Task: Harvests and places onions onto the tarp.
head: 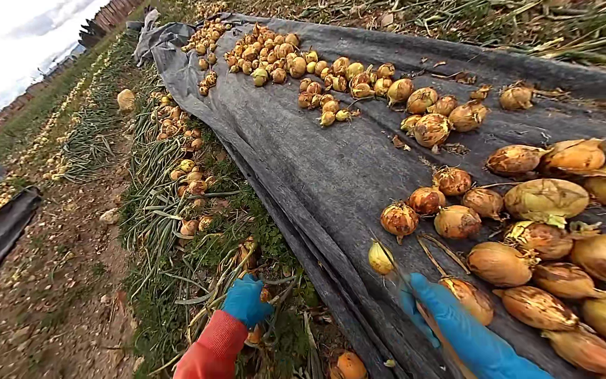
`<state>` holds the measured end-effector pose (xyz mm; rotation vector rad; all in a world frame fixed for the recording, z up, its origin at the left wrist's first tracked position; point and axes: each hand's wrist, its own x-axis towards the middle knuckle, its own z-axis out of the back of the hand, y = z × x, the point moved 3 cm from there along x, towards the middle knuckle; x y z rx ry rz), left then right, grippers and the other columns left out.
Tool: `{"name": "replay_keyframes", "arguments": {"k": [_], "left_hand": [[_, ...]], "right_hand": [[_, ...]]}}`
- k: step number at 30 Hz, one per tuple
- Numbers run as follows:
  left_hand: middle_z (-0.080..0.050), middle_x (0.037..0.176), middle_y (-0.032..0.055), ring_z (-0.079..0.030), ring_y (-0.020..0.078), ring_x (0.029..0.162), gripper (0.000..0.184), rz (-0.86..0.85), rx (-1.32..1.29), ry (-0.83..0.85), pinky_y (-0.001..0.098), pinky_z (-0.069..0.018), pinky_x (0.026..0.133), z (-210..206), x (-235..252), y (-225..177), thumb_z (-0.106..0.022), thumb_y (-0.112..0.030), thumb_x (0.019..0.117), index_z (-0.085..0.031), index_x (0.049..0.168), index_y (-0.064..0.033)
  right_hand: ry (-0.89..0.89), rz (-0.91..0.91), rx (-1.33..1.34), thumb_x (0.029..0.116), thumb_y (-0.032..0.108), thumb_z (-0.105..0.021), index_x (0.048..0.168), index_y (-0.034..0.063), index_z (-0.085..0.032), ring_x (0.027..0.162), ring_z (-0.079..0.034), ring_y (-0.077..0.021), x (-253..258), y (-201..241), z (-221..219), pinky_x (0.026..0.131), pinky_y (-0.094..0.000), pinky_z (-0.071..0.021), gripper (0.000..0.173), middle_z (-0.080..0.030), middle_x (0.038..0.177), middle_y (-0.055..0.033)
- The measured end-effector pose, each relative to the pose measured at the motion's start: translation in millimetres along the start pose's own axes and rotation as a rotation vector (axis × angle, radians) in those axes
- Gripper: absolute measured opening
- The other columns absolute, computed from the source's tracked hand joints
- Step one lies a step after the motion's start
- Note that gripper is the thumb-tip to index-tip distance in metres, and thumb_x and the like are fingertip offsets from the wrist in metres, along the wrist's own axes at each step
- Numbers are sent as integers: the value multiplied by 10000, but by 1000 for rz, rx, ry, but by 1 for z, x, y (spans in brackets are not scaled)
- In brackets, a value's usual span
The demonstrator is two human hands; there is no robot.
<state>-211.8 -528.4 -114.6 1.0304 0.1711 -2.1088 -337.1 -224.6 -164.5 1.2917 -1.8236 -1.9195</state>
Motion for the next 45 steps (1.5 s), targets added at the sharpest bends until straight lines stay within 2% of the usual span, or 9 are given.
{"name": "replay_keyframes", "arguments": {"k": [8, 12, 15, 20, 24, 28, 32, 39, 45], "left_hand": [[-691, 1296, 184, -629, 337, 1268, 399, 201, -517, -313, 564, -457, 1089, -3, 99, 12, -421, -298, 1108, -685, 1294, -65], [-676, 775, 10, -616, 93, 693, 272, -266, -935, -567, 298, -529, 709, -14, 2, -22, -500, -149, 1078, -718, 1131, 3], [-756, 906, 102, -733, 209, 843, 290, -561, -740, -593, 433, -599, 811, -30, -69, -68, -537, -164, 1043, -747, 1101, 27], [-707, 783, 143, -726, 297, 665, 206, -704, -390, -727, 477, -565, 525, -45, -121, -111, -617, -150, 971, -747, 915, -1], [-647, 1361, 194, -633, 391, 1246, 341, 48, 11, -201, 598, -506, 995, 23, -17, -47, -443, -185, 1091, -642, 1331, -48], [-445, 1614, 105, -611, 416, 1274, 591, 0, 238, -169, 631, -522, 980, 31, 107, 22, -586, -6, 954, -507, 1525, -136], [-611, 1417, 185, -596, 400, 1293, 432, 79, 174, -151, 623, -482, 1033, 24, 141, 56, -604, -45, 964, -607, 1395, -77], [-742, 1102, 159, -695, 323, 1086, 321, -193, -392, -274, 558, -510, 978, 12, -8, 10, -572, -288, 1042, -724, 1231, -77], [-734, 782, 157, -737, 354, 679, 171, -711, -262, -550, 552, -554, 550, -62, -121, -73, -632, -124, 950, -750, 939, -1]], "right_hand": [[192, -389, -275, 971, 476, -652, 1067, 104, -592, 596, -534, -155, 8, -37, -22, 579, -353, -471, 389, -541, 738, -25], [285, -490, -316, 1000, 556, -584, 1025, 105, -598, 553, -484, -143, 22, -47, -36, 543, -328, -442, 451, -497, 696, -11], [401, -382, -186, 986, 678, -455, 956, 119, -587, 490, -472, -100, 24, -25, -51, 466, -268, -426, 576, -488, 642, 32], [286, -291, 147, 980, 761, -230, 791, 187, -525, 410, -434, -80, 6, -2, -45, 377, -242, -404, 672, -455, 554, 47], [79, -85, 129, 950, 794, -301, 757, 227, -522, 377, -422, -36, 7, 2, -8, 345, -210, -387, 638, -449, 528, 94], [175, -188, -89, 980, 696, -352, 813, 196, -597, 418, -466, -65, 15, 2, 1, 395, -233, -408, 582, -493, 555, 76], [262, -368, -172, 1069, 411, -456, 899, 128, -612, 474, -441, -71, 8, -12, -16, 466, -249, -399, 365, -470, 598, 65], [392, -590, -244, 1060, 551, -445, 922, 105, -631, 487, -464, -107, 15, -48, -63, 471, -286, -426, 502, -492, 623, 28], [237, -388, 164, 1104, 526, -160, 784, 196, -510, 396, -428, -58, -1, -17, -78, 381, -217, -378, 578, -464, 518, 71]]}}
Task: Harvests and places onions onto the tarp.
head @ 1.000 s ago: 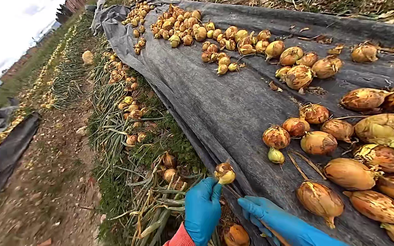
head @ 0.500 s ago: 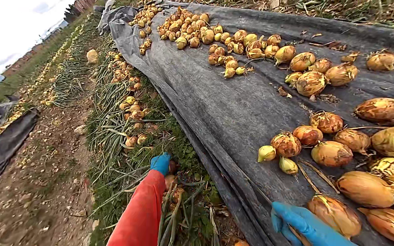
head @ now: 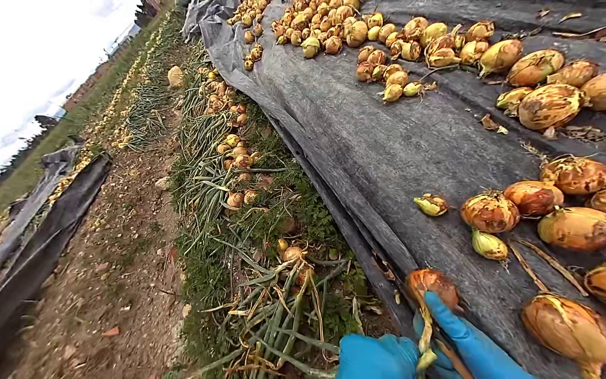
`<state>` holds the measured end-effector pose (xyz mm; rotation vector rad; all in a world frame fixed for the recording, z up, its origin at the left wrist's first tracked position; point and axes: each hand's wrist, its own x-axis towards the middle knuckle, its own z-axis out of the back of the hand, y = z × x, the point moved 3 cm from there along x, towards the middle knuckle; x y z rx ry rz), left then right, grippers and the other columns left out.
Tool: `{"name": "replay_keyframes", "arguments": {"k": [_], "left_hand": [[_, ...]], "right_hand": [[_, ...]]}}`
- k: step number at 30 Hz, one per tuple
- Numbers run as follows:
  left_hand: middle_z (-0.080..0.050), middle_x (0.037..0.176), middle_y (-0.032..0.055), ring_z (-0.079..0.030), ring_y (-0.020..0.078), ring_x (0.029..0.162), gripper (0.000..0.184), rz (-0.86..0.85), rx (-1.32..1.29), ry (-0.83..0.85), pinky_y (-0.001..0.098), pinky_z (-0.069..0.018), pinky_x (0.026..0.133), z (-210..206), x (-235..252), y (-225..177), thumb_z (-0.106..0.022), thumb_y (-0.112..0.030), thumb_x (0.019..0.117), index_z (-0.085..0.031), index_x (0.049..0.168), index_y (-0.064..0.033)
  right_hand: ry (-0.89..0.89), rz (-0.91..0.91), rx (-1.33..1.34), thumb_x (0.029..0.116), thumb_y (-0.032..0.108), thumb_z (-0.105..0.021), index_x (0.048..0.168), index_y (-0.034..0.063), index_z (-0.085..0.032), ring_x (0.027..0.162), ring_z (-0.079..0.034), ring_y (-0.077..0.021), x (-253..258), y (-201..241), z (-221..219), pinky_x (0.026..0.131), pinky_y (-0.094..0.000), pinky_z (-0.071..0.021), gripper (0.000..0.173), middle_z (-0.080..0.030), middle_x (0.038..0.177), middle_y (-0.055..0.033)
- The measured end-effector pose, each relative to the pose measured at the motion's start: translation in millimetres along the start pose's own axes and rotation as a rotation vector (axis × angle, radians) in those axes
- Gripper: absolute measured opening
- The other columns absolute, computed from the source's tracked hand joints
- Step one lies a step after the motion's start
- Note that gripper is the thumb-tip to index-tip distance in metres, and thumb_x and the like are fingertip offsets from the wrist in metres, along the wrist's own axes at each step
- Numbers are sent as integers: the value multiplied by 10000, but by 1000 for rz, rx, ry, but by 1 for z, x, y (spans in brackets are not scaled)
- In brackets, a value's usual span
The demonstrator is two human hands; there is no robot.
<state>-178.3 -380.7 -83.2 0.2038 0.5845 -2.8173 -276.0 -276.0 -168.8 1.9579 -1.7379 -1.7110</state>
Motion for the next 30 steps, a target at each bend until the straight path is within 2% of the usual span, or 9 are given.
{"name": "replay_keyframes", "arguments": {"k": [2, 6, 9, 12, 16, 20, 25, 28, 30], "left_hand": [[-721, 786, 167, -735, 355, 693, 132, 156, 254, -28, 529, -562, 550, 18, 19, 23, -621, -71, 898, -739, 910, -13], [-499, 1496, 278, -534, 460, 1336, 458, 855, 382, 343, 613, -464, 1064, 62, 78, 160, -619, -278, 1019, -613, 1357, 30], [-574, 1427, 264, -546, 402, 1353, 798, 1011, 42, 301, 585, -427, 1117, 29, 89, 234, -623, -654, 945, -614, 1351, 32], [-558, 1442, 281, -513, 396, 1393, 904, 1097, -183, 284, 569, -398, 1155, -14, 88, 253, -706, -644, 887, -519, 1441, 46], [-638, 1321, 246, -623, 345, 1234, 552, 971, -319, 116, 512, -486, 1060, -15, 66, 242, -740, -167, 927, -550, 1410, 23], [-624, 853, 75, -529, 103, 633, 190, 882, -695, -18, 271, -451, 579, -5, 47, 191, -564, -8, 1024, -628, 1197, 39], [-676, 775, 2, -597, 49, 608, 156, 539, -804, -104, 230, -503, 557, -2, 25, 70, -597, -109, 1023, -692, 1087, -3], [-746, 984, 161, -731, 272, 888, 233, 250, -478, -77, 489, -588, 817, -11, 8, 7, -595, -109, 995, -744, 1101, 35], [-749, 968, 208, -754, 365, 841, 216, 146, -268, -90, 564, -598, 713, -12, 2, -20, -588, -50, 971, -759, 1071, 36]], "right_hand": [[-30, 88, 58, 1103, 483, -155, 774, 188, -501, 389, -428, -56, -13, 5, 6, 368, -213, -377, 561, -461, 518, 71], [-120, 330, -139, 944, 778, -362, 820, 218, -555, 408, -445, -28, -16, 23, 35, 377, -206, -399, 605, -469, 558, 108], [-53, 203, -308, 920, 803, -354, 817, 184, -598, 422, -463, -70, 0, 19, 41, 406, -251, -420, 673, -485, 555, 75], [12, 51, -403, 997, 638, -417, 857, 145, -619, 468, -459, -83, 8, 2, 37, 461, -269, -404, 551, -500, 601, 52], [-53, -131, -406, 993, 545, -594, 953, 123, -596, 500, -460, -113, 14, -20, 42, 495, -287, -410, 424, -490, 643, 16], [-89, -183, -327, 1011, 475, -609, 970, 130, -569, 493, -473, -110, 23, -22, 34, 478, -277, -434, 350, -483, 643, 16], [60, -227, -343, 997, 607, -545, 987, 116, -595, 502, -474, -111, 21, -26, 26, 483, -282, -441, 494, -490, 661, 18], [169, -60, -181, 939, 754, -434, 891, 157, -571, 446, -460, -83, 6, -15, 20, 417, -240, -420, 615, -488, 607, 49], [144, 22, -56, 971, 757, -269, 822, 190, -535, 430, -445, -67, -5, -7, 16, 398, -218, -402, 644, -478, 578, 61]]}}
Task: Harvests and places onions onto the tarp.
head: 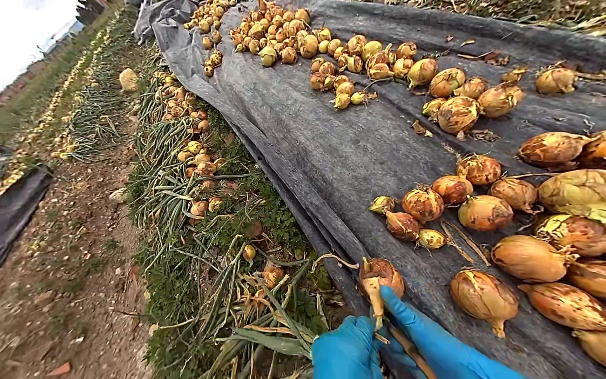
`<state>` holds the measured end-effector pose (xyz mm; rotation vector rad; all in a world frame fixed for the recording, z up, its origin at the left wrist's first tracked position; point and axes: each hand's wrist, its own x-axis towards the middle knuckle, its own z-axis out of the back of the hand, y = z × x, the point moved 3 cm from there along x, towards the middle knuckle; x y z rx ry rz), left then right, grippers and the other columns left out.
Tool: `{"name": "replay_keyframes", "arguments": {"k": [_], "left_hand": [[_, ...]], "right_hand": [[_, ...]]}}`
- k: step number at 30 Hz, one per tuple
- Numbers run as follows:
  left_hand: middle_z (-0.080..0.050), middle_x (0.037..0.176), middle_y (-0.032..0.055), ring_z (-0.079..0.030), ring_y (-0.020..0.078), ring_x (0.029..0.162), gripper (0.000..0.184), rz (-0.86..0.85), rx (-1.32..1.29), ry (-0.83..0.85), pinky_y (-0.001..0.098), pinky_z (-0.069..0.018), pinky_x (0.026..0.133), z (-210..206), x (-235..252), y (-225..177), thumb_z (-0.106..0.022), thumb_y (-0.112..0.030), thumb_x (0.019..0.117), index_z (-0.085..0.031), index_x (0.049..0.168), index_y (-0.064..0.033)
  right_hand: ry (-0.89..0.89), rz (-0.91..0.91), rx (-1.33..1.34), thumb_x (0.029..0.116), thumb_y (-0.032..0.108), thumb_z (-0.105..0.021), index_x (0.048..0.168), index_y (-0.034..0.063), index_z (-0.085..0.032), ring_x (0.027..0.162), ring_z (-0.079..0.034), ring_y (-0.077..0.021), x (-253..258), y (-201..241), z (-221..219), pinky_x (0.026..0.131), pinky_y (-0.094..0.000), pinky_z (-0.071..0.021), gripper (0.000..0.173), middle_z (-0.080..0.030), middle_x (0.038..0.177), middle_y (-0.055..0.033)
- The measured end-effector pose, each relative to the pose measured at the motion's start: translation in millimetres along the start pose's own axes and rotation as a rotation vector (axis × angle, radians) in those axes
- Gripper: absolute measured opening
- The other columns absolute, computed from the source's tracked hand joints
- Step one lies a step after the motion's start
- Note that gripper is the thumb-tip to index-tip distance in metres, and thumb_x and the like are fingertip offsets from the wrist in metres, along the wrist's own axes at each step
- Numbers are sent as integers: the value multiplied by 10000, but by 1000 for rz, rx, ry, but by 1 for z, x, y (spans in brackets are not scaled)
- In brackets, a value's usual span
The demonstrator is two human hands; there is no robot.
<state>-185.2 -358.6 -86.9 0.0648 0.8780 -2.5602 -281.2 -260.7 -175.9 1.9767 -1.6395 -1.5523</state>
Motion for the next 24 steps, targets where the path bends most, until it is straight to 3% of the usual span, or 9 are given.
{"name": "replay_keyframes", "arguments": {"k": [3, 4, 5, 7, 9, 14, 18, 21, 24], "left_hand": [[-736, 829, 164, -740, 340, 683, 175, 35, 355, -64, 514, -577, 540, 16, 13, 7, -599, -39, 918, -767, 962, -16], [-746, 934, 201, -753, 379, 815, 204, 228, 523, 64, 543, -591, 646, 33, 29, 23, -562, -48, 961, -751, 1025, -5], [-702, 1203, 236, -694, 416, 1107, 267, 507, 637, 315, 584, -559, 877, 54, 47, 46, -492, -64, 1030, -694, 1190, 6], [-462, 1531, 279, -433, 473, 1421, 354, 731, 755, 512, 628, -396, 1110, 84, 72, 115, -548, -85, 1009, -631, 1334, 30], [-349, 1618, 268, -310, 484, 1494, 430, 664, 688, 461, 636, -308, 1179, 94, 89, 170, -643, -184, 981, -630, 1379, -20], [-397, 1593, 223, -478, 430, 1407, 771, 515, 514, 664, 619, -426, 1119, 31, 110, 225, -724, -87, 876, -406, 1578, -122], [-562, 1463, 190, -557, 310, 1347, 841, 570, 89, 328, 509, -430, 1147, 37, 76, 217, -804, -267, 803, -450, 1528, -33], [-706, 1101, 89, -707, 113, 982, 773, 439, -642, -36, 288, -593, 881, 39, 31, 143, -820, -225, 697, -510, 1351, 48], [-727, 1033, 24, -720, 79, 938, 621, 336, -999, 80, 277, -612, 862, 38, 4, 61, -803, -139, 749, -530, 1280, 36]], "right_hand": [[-54, 115, 37, 939, 800, -278, 795, 197, -516, 401, -432, -57, -5, 0, -5, 377, -217, -397, 664, -463, 541, 76], [-96, 183, 18, 910, 829, -334, 789, 206, -509, 399, -425, -45, -8, 1, -3, 372, -212, -386, 659, -453, 537, 93], [-157, 269, 2, 865, 876, -388, 786, 219, -507, 398, -422, -34, -11, 3, 3, 363, -208, -380, 673, -450, 542, 108], [-279, 394, -82, 785, 932, -436, 792, 236, -533, 407, -438, -33, -10, 16, 25, 355, -219, -389, 703, -472, 567, 114], [-292, 339, -160, 781, 936, -438, 804, 240, -564, 411, -462, -31, -8, 28, 32, 356, -212, -405, 707, -498, 583, 107], [-202, 66, -328, 921, 639, -543, 852, 193, -595, 475, -469, -58, 5, 17, 16, 442, -240, -409, 454, -508, 635, 73], [-263, -39, -420, 935, 479, -680, 1006, 109, -611, 593, -505, -131, 10, 1, 17, 562, -344, -439, 383, -530, 737, -4], [-216, 18, -454, 844, 579, -728, 1012, 123, -598, 597, -505, -119, 19, 7, 4, 555, -335, -439, 503, -523, 745, 11], [-74, 192, -440, 697, 825, -669, 974, 161, -602, 622, -537, -43, 19, 27, -20, 555, -269, -457, 723, -544, 740, 74]]}}
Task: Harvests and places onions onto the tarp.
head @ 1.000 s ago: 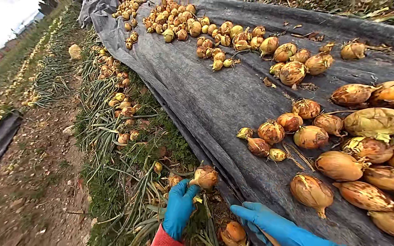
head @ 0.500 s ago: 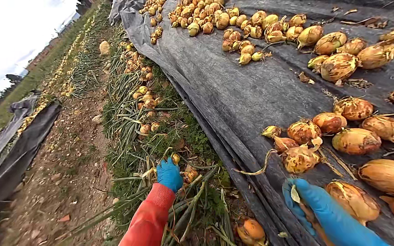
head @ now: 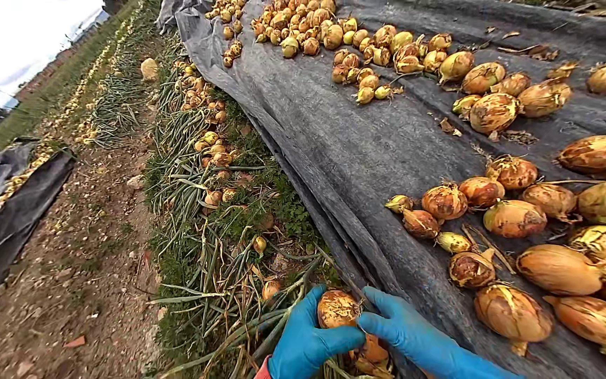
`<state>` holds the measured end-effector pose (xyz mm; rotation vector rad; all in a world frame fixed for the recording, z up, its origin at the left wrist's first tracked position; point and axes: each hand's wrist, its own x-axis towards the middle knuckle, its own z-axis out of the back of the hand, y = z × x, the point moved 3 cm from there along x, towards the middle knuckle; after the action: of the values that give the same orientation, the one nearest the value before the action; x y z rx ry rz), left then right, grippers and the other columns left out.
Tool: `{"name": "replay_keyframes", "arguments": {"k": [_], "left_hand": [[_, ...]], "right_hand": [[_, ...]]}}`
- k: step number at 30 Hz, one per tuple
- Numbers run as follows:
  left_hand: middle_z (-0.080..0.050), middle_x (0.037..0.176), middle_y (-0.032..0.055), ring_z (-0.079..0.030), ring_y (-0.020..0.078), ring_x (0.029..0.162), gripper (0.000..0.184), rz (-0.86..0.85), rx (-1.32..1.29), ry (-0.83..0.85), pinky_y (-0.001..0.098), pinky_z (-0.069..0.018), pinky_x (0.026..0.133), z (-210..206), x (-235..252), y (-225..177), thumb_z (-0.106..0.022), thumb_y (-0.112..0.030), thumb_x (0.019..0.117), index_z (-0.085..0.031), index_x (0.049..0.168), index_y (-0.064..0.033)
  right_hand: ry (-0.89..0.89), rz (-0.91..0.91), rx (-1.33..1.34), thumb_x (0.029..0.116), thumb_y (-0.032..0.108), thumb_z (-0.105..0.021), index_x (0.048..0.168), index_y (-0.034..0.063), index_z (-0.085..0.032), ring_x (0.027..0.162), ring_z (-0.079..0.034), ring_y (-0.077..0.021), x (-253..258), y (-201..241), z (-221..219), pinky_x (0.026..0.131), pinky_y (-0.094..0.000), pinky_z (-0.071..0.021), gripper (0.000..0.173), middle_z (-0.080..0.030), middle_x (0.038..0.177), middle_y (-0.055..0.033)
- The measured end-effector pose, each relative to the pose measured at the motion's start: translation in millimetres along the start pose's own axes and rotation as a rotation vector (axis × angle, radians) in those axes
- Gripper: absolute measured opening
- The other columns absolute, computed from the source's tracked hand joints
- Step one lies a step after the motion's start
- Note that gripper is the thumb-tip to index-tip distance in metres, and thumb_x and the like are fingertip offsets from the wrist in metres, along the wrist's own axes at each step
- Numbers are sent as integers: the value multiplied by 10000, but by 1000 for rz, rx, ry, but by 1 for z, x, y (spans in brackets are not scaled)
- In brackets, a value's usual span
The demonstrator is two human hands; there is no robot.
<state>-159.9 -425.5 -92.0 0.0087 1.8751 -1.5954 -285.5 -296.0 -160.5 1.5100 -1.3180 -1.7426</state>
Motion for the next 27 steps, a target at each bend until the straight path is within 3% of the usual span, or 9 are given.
{"name": "replay_keyframes", "arguments": {"k": [2, 7, 10, 12, 14, 18, 20, 23, 27], "left_hand": [[-735, 1039, 30, -722, 87, 945, 628, 75, 9, 8, 286, -610, 868, -17, -12, -10, -819, -180, 770, -540, 1296, 19], [-712, 1205, 135, -700, 224, 1089, 822, -1, 749, -276, 449, -565, 965, -2, 5, -20, -880, -380, 715, -595, 1403, -31], [-639, 1340, 185, -681, 177, 1140, 735, -92, 528, -233, 319, -567, 992, -9, 15, -22, -797, -117, 858, -454, 1487, 45], [-721, 1083, 147, -666, 88, 770, 330, -278, 484, -126, 252, -571, 704, -36, 11, -21, -613, -47, 990, -613, 1292, 87], [-730, 809, 132, -691, 203, 675, 239, -354, 667, -19, 407, -571, 661, -58, 12, -18, -528, -66, 1022, -726, 1055, 63], [-716, 1141, 219, -684, 369, 1124, 380, 146, 1054, -102, 572, -514, 974, -10, 42, -12, -416, -239, 1110, -690, 1214, 1], [-625, 1389, 190, -593, 334, 1317, 405, 454, 1135, -306, 526, -464, 1102, 56, 70, 8, -436, -262, 1101, -610, 1384, -31], [-586, 1436, 217, -562, 352, 1355, 610, 785, 1086, -373, 554, -461, 1105, 121, 84, 59, -641, -455, 982, -586, 1387, -3], [-487, 1501, 241, -544, 365, 1358, 884, 711, 957, -442, 499, -484, 1107, 113, 64, 94, -838, -274, 802, -409, 1520, 10]], "right_hand": [[17, 158, 21, 718, 931, -543, 902, 186, -628, 662, -575, -10, -4, 7, -3, 595, -244, -489, 773, -578, 730, 96], [-72, 313, 26, 925, 747, -494, 688, 223, -534, 483, -407, 11, -12, -6, 3, 470, -224, -351, 577, -404, 554, 129], [-220, 93, 99, 893, 742, -489, 720, 236, -530, 418, -411, -22, -12, -23, 20, 406, -230, -381, 536, -421, 525, 117], [-125, -99, 55, 891, 744, -495, 852, 163, -570, 466, -458, -76, -12, -35, 27, 451, -285, -428, 587, -463, 596, 65], [-6, -96, 188, 979, 672, -400, 872, 157, -553, 478, -458, -58, -15, -36, 25, 451, -250, -415, 547, -473, 604, 81], [-138, -26, 602, 1033, 653, -131, 801, 200, -526, 401, -453, -58, -13, -19, 48, 373, -223, -420, 644, -475, 544, 74], [-200, -123, 422, 1079, 561, -216, 826, 182, -544, 400, -452, -69, -9, -20, 61, 375, -239, -430, 561, -463, 543, 67], [-126, -294, 219, 1087, 444, -378, 894, 150, -585, 445, -458, -80, -3, -27, 50, 435, -249, -432, 408, -474, 576, 61], [-30, -334, 42, 990, 371, -641, 991, 134, -559, 506, -461, -78, -3, -35, 22, 494, -262, -421, 250, -474, 644, 52]]}}
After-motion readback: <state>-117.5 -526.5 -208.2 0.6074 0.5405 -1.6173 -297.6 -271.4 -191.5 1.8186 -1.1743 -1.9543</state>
